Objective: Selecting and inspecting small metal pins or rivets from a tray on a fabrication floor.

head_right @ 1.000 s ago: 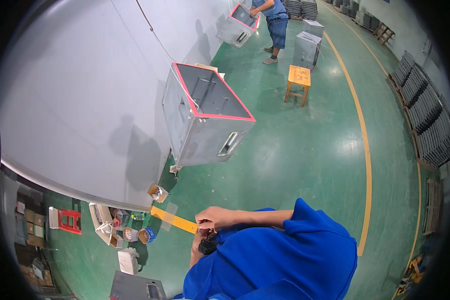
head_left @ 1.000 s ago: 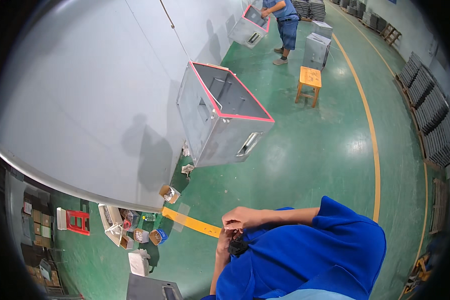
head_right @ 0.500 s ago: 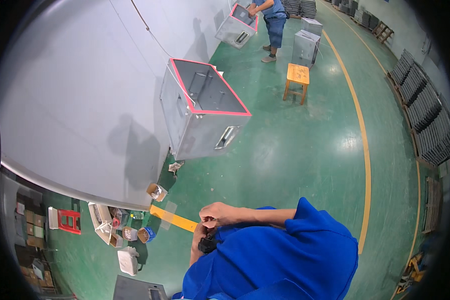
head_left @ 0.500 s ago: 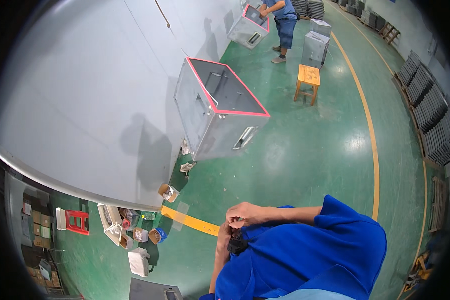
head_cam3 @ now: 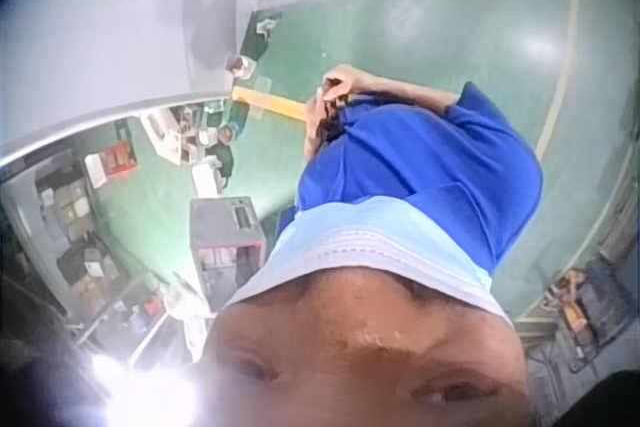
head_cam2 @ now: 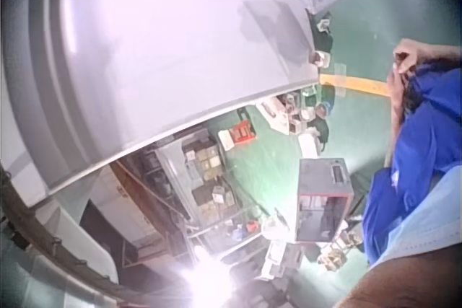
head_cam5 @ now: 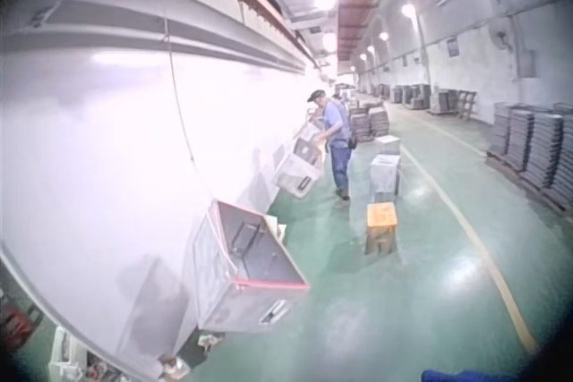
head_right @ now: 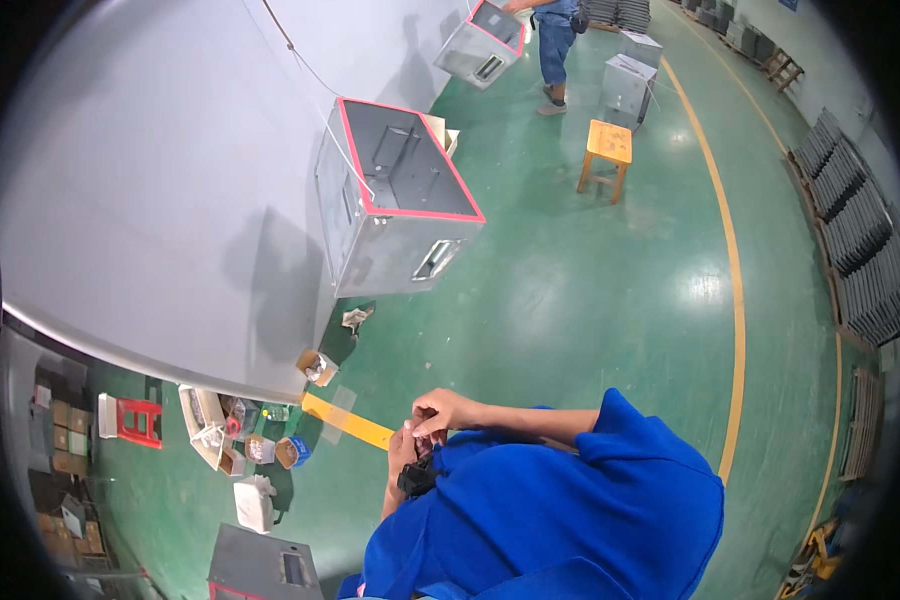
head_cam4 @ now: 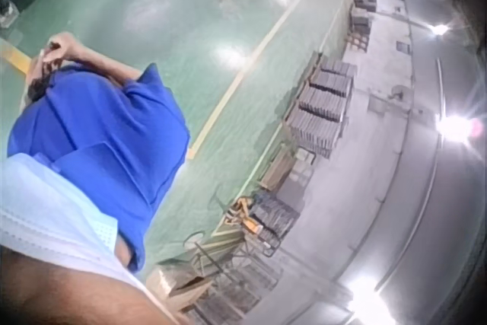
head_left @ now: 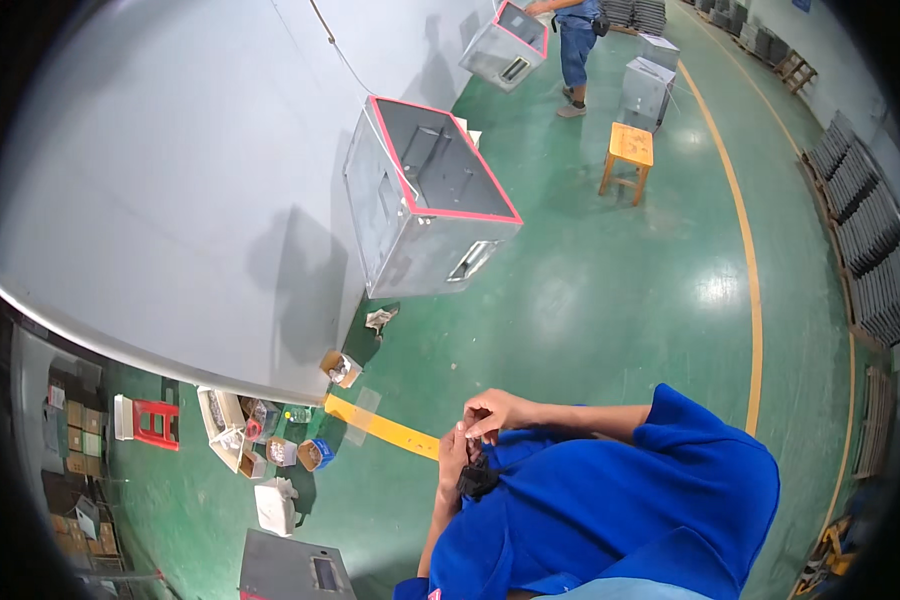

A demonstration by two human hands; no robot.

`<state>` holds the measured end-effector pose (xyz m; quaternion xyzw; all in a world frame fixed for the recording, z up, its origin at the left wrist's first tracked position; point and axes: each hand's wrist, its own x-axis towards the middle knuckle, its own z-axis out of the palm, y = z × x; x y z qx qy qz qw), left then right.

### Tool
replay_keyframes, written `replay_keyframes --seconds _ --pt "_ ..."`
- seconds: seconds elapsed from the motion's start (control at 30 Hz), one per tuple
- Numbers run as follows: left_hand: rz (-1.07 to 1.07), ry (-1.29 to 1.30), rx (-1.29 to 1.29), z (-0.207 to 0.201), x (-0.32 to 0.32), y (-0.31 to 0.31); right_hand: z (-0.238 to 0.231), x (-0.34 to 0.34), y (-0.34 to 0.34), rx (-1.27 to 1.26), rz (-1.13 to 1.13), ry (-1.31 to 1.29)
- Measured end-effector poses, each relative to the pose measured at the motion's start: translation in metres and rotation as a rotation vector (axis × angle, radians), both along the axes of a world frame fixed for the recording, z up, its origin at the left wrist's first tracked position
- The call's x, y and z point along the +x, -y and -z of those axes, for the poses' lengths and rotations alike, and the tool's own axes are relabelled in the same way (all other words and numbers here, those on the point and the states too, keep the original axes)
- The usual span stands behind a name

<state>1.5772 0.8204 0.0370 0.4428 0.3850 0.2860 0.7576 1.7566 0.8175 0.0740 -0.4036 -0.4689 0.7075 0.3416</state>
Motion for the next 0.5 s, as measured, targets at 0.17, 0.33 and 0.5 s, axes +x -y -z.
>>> replay_keyframes --seconds 0.17,0.33,0.5 --pt "-0.028 -0.074 0.043 -0.003 0.017 0.005 -0.002 0.016 0.005 0.014 0.035 -0.044" --pt "-0.055 -0.062 0.029 -0.006 0.044 0.004 -0.006 0.042 0.003 0.037 0.017 -0.002" --pt "-0.067 -0.026 -0.015 -0.012 0.069 0.001 -0.008 0.069 -0.003 0.041 -0.01 0.008"
